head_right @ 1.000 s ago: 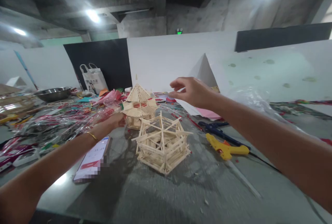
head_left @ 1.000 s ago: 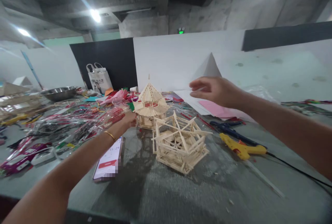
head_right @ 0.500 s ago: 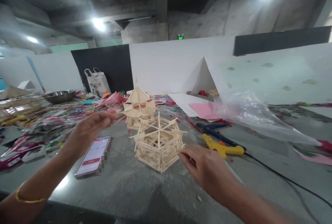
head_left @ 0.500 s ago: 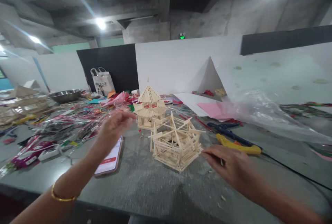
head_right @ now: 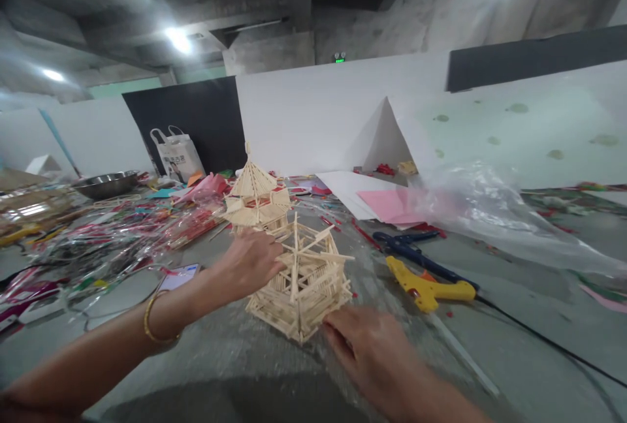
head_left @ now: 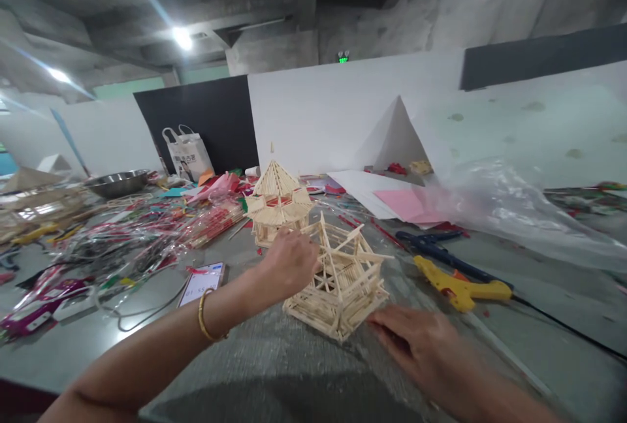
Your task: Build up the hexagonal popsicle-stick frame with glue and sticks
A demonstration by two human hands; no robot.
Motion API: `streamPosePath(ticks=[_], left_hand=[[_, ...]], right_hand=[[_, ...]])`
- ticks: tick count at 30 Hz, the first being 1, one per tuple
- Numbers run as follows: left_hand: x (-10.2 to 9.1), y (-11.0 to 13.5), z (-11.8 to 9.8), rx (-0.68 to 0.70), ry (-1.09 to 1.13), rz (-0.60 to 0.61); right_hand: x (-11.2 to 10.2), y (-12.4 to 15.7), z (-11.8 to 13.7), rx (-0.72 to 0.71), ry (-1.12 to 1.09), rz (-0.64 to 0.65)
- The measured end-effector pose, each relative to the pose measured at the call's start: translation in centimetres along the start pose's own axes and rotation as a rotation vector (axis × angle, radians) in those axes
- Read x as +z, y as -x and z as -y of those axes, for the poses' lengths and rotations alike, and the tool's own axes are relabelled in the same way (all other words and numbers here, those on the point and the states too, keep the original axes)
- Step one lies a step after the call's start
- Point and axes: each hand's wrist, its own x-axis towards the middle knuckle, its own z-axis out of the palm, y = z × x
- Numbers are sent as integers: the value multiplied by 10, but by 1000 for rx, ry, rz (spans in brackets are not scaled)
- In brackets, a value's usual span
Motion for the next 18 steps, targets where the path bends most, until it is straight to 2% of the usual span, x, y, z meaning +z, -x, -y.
streamPosePath(ticks=[4, 11, 18], left_hand=[[8, -5, -2, 29, -21, 59], [5, -7, -4, -26, -4, 67], [9, -5, -3, -22, 10, -9]], right_hand=[[6, 3, -8, -13, -62, -1], [12, 7, -13, -54, -20, -19], [17, 12, -17, -62, 2, -6]])
